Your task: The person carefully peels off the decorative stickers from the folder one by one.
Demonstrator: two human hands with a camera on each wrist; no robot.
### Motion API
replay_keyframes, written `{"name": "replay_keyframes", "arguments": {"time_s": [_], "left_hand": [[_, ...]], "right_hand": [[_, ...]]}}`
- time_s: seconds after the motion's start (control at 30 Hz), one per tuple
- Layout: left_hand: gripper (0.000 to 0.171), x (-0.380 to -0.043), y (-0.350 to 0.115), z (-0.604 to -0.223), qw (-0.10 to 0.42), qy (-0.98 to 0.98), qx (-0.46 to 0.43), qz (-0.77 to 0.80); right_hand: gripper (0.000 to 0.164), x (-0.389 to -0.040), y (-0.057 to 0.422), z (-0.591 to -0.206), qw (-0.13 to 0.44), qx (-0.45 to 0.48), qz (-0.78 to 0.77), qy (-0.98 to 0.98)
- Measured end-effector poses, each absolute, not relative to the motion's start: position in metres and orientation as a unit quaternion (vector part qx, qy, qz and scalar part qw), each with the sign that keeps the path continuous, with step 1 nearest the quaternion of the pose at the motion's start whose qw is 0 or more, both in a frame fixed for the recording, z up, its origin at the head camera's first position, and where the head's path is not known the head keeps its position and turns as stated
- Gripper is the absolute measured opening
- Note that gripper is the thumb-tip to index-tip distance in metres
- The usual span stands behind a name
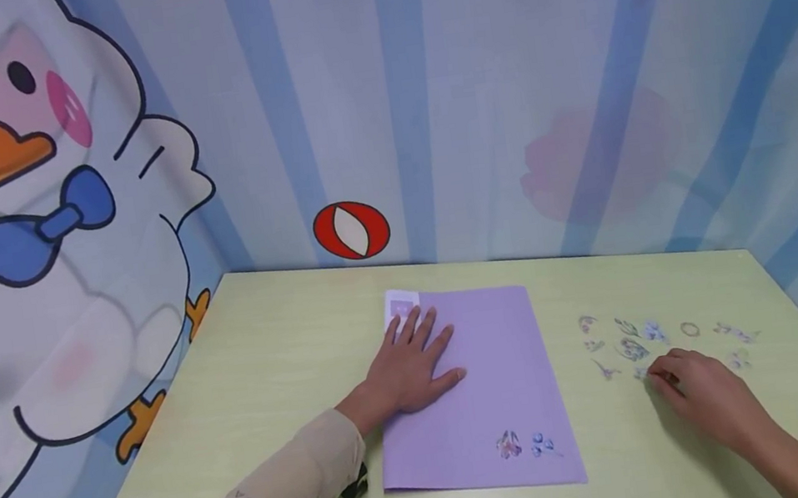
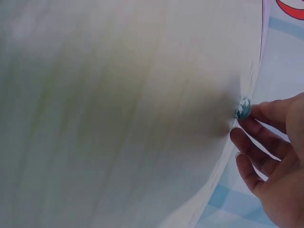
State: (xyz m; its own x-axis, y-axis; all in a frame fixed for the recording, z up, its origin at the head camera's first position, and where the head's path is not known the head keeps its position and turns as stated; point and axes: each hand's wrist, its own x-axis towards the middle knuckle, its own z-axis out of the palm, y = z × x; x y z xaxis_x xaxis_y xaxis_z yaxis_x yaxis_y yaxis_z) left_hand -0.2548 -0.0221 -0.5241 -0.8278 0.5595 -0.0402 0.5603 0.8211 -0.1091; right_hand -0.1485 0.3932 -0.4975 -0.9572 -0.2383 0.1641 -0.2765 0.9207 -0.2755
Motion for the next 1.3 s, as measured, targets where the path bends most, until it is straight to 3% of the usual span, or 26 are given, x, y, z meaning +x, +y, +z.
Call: {"name": "replay_keyframes", "arguments": {"time_s": [0.27, 0.77, 1.03, 1.3], "left_hand": [[0.082, -0.255, -0.021, -0.525, 0.004, 0.954, 0.293, -0.064], [0.082, -0.255, -0.021, -0.526, 0.001, 0.954, 0.292, -0.062], [0.082, -0.254, -0.021, -0.525, 0.001, 0.955, 0.291, -0.062], [0.082, -0.255, -0.021, -0.527, 0.0, 0.955, 0.289, -0.065]], "right_hand": [[0.009, -0.15, 0.393, -0.497, 0.044, 0.094, 0.173, -0.979], [0.007, -0.148, 0.395, -0.503, 0.061, 0.103, 0.163, -0.979], [0.008, -0.146, 0.392, -0.503, 0.114, 0.122, 0.131, -0.977], [0.007, -0.143, 0.362, -0.492, 0.114, 0.13, 0.152, -0.973]]}}
